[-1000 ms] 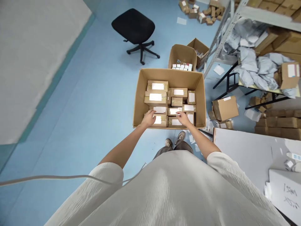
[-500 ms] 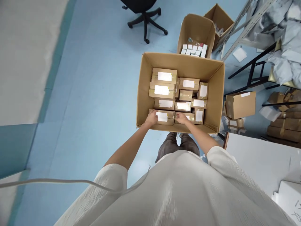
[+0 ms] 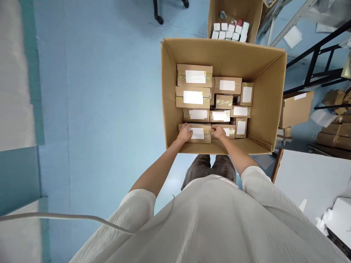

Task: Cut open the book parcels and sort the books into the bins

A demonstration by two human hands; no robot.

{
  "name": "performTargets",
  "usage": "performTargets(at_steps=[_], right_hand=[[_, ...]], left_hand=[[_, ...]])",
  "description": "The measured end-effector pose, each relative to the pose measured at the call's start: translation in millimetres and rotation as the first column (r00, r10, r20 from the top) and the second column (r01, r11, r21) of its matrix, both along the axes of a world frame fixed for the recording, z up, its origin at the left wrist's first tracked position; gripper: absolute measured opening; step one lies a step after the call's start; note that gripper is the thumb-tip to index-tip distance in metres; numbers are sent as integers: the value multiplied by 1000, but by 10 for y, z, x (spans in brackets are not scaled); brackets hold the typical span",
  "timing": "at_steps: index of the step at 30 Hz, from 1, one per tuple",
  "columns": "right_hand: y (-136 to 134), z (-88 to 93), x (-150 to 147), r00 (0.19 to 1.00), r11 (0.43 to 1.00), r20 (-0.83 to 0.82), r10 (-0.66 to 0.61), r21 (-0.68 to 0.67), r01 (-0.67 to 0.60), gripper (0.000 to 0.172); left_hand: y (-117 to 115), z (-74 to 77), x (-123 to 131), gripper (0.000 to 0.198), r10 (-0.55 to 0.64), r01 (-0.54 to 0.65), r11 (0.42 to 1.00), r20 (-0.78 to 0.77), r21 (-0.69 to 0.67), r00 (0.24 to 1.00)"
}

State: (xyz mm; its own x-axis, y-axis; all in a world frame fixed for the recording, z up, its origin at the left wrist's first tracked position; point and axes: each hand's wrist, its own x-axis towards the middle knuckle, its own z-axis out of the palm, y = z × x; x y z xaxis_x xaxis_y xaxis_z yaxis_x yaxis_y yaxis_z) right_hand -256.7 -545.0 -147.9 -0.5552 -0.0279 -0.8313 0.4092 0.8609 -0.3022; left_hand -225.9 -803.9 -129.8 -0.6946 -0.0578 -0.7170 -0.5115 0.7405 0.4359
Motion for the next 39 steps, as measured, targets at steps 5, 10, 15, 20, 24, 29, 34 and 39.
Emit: performTargets(at_steps=[5,10,15,20,24,29,34,39], right_hand=[[-36,57,-44,999,999,-39,-16,41,18,37],[-118,72,-193,994,991,-59,-94,90,99,38],[-134,73,-282,986,983,-104,-133,112,144,36],[-101,78,-248,977,974,-131,-171,130,187,42],[-14,113,-216,970,956,-143,-197,192,222,47],[108,165,-158,964,941,-145,-223,228,252,41],[198,281,38,938,918,-131,-322,200,343,46],[378,528,143,900,891,-188,-392,167,423,43]], left_hand=[[0,6,-12,64,-5,5,1000,-21,13,1000],[-7,41,-20,71,62,-63,996,-24,-66,998],[10,39,-27,76,165,-168,980,-34,-111,986],[16,84,-58,81,217,-222,969,-56,-105,975],[45,166,-70,64,221,-229,967,-77,-108,972],[203,244,-56,53,210,-219,973,-109,-77,972],[394,354,-6,52,176,-175,984,-101,10,979],[544,539,-3,54,144,-142,989,-94,32,985]])
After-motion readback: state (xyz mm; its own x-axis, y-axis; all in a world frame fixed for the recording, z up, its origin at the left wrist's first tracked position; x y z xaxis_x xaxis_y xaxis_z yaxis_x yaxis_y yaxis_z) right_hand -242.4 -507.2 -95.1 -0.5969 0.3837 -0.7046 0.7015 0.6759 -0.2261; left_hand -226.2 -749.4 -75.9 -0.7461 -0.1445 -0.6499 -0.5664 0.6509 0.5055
